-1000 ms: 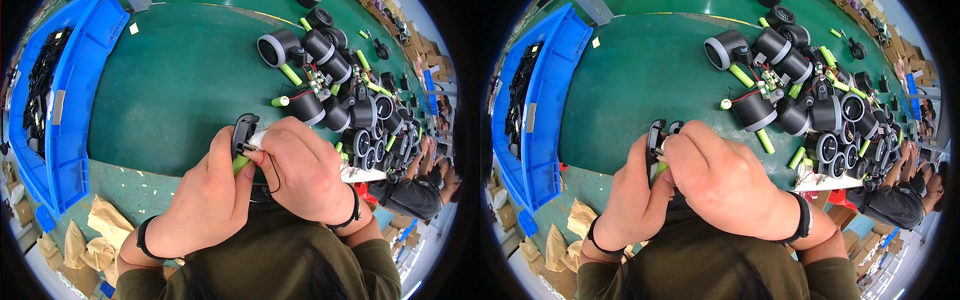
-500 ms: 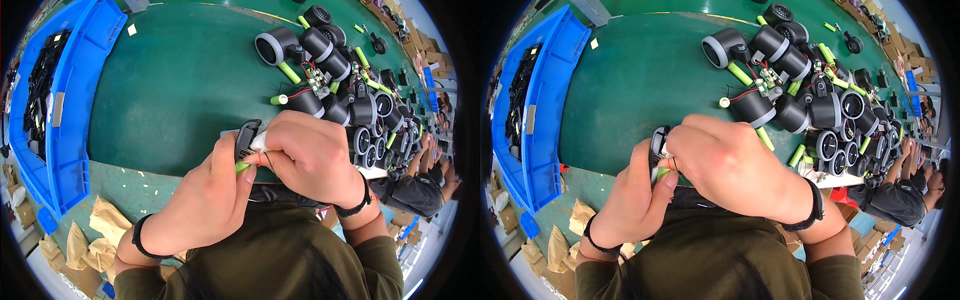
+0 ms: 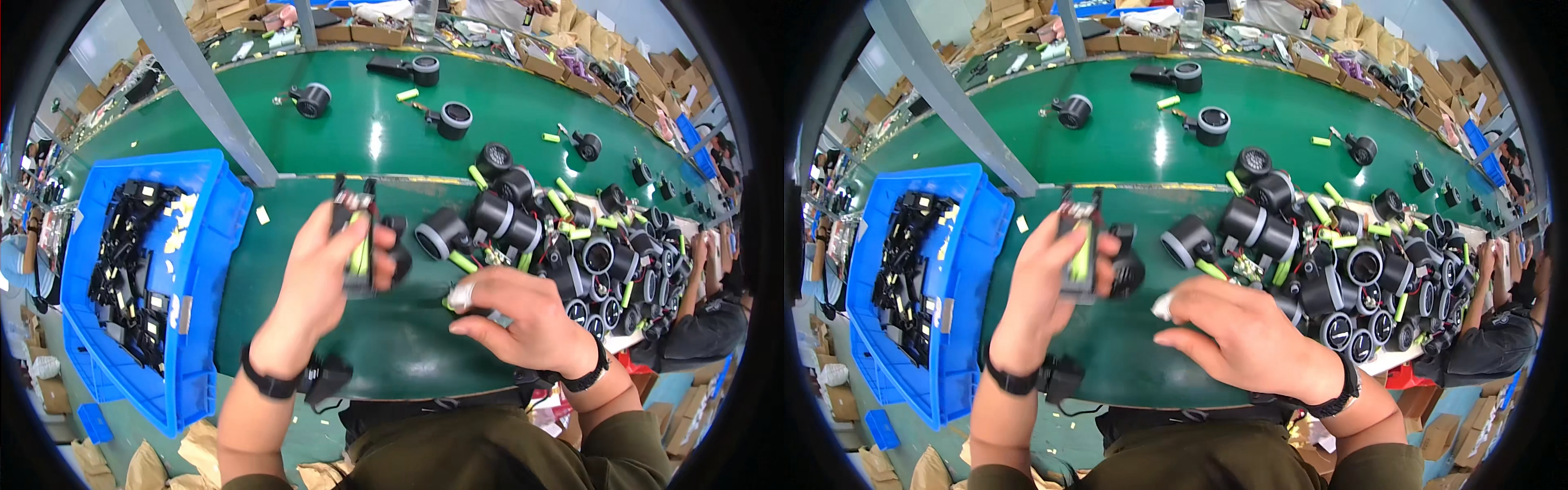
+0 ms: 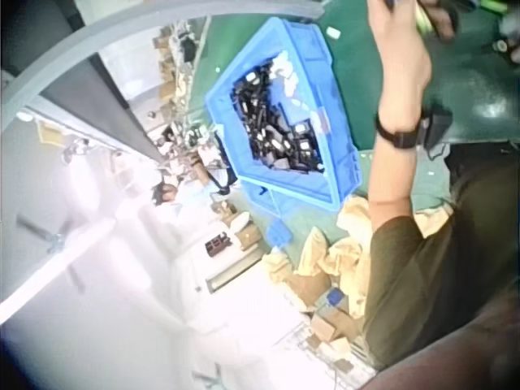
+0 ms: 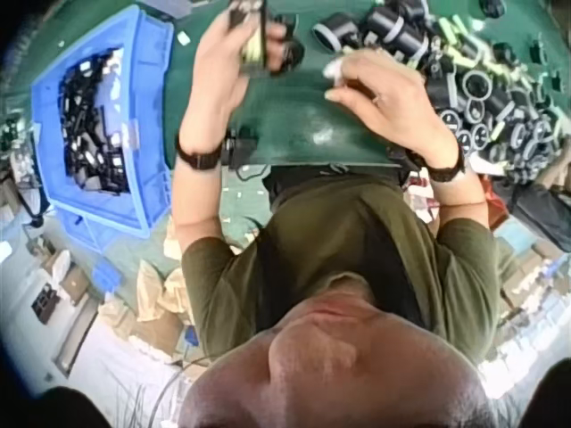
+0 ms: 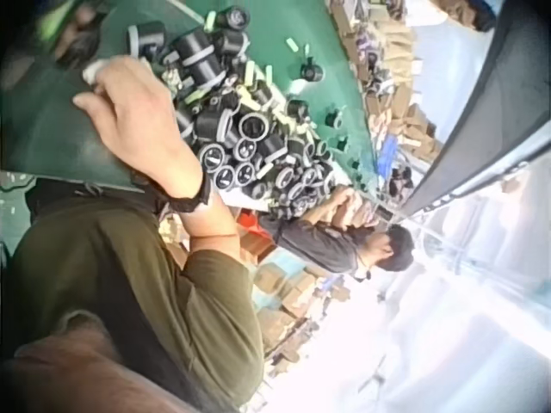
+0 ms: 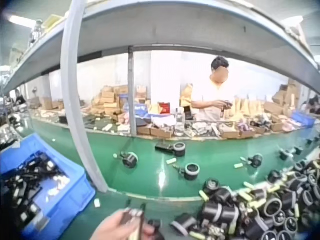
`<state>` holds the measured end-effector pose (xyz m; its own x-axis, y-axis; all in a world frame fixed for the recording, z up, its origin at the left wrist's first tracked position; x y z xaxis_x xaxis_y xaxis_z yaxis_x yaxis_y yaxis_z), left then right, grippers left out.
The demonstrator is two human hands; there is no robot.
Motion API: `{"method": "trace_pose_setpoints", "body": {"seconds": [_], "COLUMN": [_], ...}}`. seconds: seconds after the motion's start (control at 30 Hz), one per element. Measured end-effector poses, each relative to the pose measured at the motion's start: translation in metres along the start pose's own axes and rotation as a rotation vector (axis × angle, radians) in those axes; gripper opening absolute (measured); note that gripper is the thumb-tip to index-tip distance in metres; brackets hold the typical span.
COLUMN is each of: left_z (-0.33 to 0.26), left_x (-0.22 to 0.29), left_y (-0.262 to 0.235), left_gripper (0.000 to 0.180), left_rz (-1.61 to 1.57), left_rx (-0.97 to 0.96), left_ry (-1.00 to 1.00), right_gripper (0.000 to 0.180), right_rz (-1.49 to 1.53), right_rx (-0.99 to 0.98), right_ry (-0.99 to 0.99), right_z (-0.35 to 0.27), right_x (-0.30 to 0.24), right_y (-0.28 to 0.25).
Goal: Assembling electronic components with batteries and wires into plastic housings on a production line.
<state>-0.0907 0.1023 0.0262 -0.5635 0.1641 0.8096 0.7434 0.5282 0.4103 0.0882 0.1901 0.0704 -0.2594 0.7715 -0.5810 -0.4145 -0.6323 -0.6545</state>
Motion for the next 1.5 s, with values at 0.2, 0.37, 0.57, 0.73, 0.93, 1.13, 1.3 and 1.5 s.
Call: {"method": "trace_pose_setpoints", "body": {"seconds": [0.2,0.37,0.57,0.73,0.93,1.13,1.3,1.5], "left_z": [0.155,0.228,0.264,0.291,0.27,0.116,0.0,-0.018], "left_x": [0.056,0.077,0.103,0.116,0.109,0.058,-0.035,-0.091], "left_y": [-0.026,-0.103,-0.124,-0.146,-0.123,-0.045,-0.002,0.019], "left_gripper": [0.019,0.044,0.057,0.063,0.05,0.033,0.038,0.043], "left_rz": [-0.109,0.219,1.58,1.797,1.498,0.719,1.023,1.025], "left_rx": [0.038,0.661,1.142,0.757,0.884,0.598,0.369,0.165], "left_ry": [0.075,0.235,0.464,0.374,0.298,0.52,0.677,0.529], "right_gripper": [0.027,0.029,0.05,0.069,0.057,0.053,0.059,0.049], "right_rz": [-0.129,-0.17,-0.457,-0.358,-0.261,0.124,0.241,-0.174], "right_rx": [-0.679,-0.765,-0.428,-0.59,-0.378,-0.514,-0.835,-0.876], "right_ry": [0.03,0.18,0.299,0.48,0.298,-0.031,-0.047,-0.015], "right_z": [0.027,0.083,0.127,0.135,0.136,0.107,0.085,0.076], "right_x": [0.015,0.088,0.261,0.305,0.28,0.182,0.138,0.138], "right_y": [-0.035,-0.07,-0.057,-0.006,-0.044,-0.024,0.005,0.002]}}
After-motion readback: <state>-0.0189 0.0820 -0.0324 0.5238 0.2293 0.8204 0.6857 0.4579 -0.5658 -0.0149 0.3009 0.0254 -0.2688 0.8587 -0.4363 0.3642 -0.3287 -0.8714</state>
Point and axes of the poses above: each hand's wrist, its own z-axis towards the middle knuckle, its own y-axis out of the palm, x = y × z, the point moved 3 cm from there along z, towards the middle knuckle, and after that the axes turned 10 degrees about -y, right-handed, at the moved point
